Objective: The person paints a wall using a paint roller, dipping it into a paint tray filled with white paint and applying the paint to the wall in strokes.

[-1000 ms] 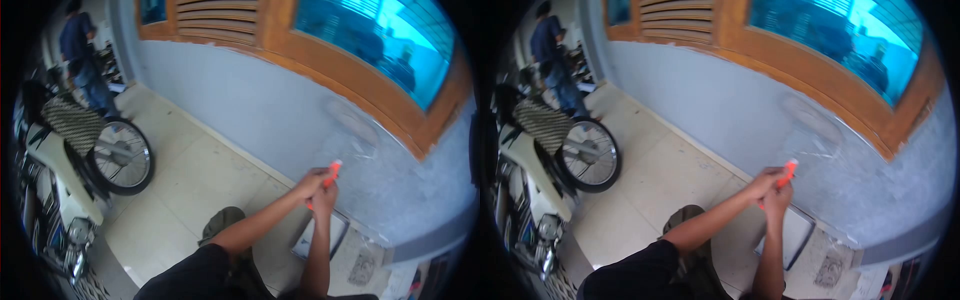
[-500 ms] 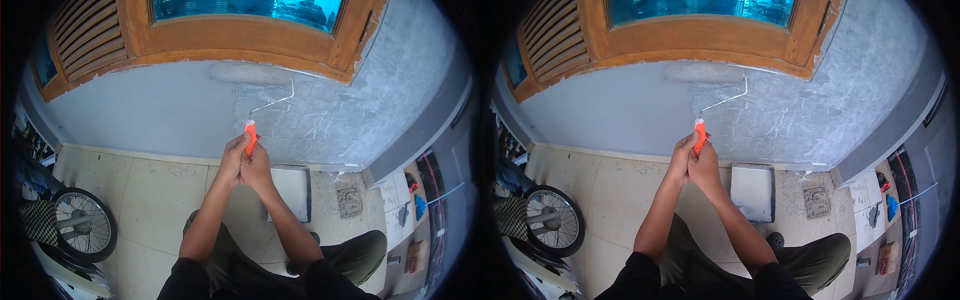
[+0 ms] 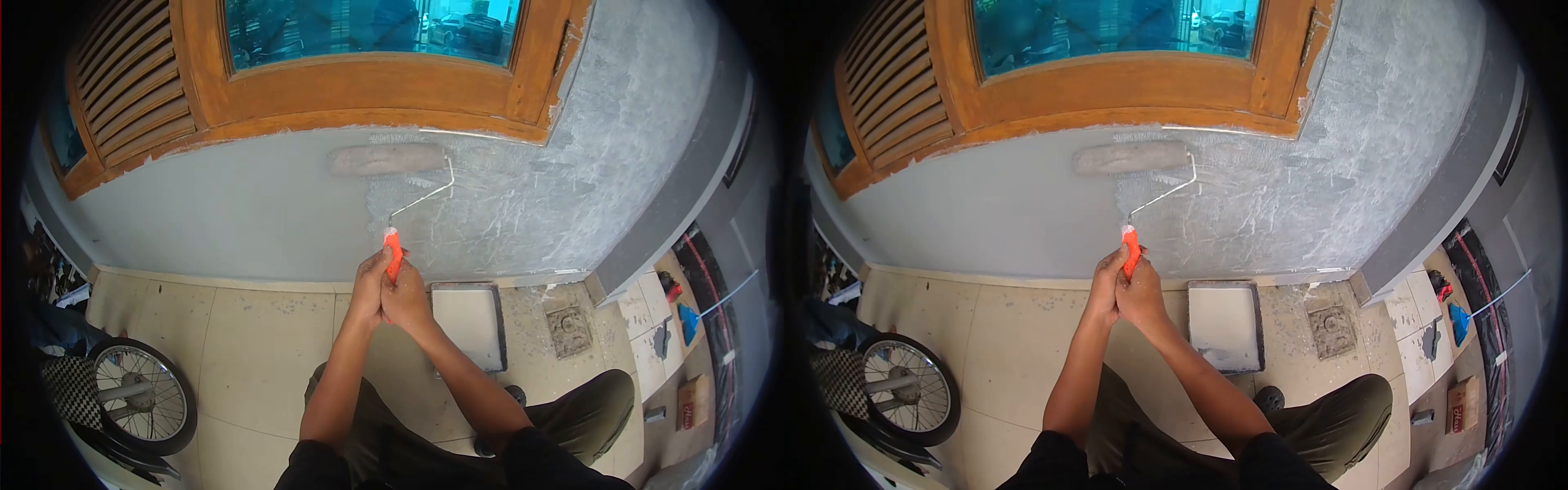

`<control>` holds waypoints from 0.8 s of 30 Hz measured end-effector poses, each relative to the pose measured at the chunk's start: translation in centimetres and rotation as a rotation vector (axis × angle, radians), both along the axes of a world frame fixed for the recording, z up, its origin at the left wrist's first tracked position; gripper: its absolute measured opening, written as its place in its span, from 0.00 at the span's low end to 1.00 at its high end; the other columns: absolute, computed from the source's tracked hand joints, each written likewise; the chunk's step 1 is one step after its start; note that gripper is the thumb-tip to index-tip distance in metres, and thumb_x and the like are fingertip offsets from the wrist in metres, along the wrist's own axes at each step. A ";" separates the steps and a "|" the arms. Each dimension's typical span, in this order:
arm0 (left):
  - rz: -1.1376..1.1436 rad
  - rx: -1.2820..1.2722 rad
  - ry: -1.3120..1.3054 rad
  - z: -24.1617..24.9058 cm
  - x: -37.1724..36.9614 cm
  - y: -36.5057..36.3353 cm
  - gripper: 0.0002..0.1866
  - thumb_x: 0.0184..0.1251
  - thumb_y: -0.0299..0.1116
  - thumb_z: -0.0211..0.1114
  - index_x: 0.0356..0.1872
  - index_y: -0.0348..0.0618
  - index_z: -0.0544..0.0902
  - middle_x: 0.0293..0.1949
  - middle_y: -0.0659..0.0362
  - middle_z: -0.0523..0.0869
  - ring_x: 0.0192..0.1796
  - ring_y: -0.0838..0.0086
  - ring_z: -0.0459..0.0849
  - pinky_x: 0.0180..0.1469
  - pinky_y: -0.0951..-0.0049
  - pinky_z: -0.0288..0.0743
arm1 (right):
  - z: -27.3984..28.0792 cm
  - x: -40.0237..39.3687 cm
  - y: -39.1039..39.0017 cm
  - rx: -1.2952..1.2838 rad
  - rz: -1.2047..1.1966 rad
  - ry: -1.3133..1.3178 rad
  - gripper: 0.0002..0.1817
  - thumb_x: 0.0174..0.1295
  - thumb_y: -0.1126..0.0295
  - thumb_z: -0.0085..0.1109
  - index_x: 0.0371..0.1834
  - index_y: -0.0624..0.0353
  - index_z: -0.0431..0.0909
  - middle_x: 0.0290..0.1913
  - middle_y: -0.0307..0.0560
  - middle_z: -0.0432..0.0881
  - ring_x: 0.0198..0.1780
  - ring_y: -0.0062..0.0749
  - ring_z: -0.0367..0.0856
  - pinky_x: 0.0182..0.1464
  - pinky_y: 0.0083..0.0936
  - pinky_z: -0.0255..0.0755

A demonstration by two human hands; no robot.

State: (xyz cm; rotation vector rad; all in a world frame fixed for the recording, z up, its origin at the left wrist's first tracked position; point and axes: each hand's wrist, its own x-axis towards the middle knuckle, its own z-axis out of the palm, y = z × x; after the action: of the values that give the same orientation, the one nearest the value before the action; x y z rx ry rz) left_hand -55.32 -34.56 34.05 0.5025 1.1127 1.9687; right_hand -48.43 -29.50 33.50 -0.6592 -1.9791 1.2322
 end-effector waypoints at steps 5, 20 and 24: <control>0.034 -0.016 -0.008 1.5 -0.2 -0.1 0.23 0.77 0.50 0.59 0.50 0.34 0.82 0.35 0.59 0.83 0.33 0.77 0.81 0.36 0.75 0.76 | 0.9 -0.4 -0.1 -0.035 0.055 0.015 0.14 0.66 0.74 0.54 0.51 0.73 0.74 0.43 0.73 0.82 0.49 0.68 0.82 0.50 0.51 0.75; -0.050 -0.052 0.016 1.7 -0.3 -1.0 0.23 0.78 0.50 0.57 0.49 0.36 0.81 0.34 0.58 0.82 0.32 0.76 0.82 0.35 0.73 0.78 | 1.8 -0.2 -0.9 -0.135 0.069 -0.058 0.14 0.68 0.72 0.53 0.50 0.73 0.74 0.45 0.71 0.81 0.49 0.65 0.83 0.50 0.49 0.75; -0.040 -0.012 0.045 2.6 -0.5 -0.7 0.23 0.78 0.50 0.57 0.49 0.36 0.81 0.34 0.59 0.82 0.33 0.76 0.82 0.35 0.73 0.79 | 2.7 -0.3 -0.5 -0.140 0.068 -0.029 0.14 0.68 0.72 0.54 0.49 0.74 0.74 0.45 0.71 0.81 0.48 0.65 0.83 0.49 0.48 0.75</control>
State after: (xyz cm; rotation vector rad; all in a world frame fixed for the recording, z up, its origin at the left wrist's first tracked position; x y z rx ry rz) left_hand -55.84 -35.30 36.68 0.5608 1.1328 1.9236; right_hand -48.70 -30.04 36.23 -0.6863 -1.9658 1.4200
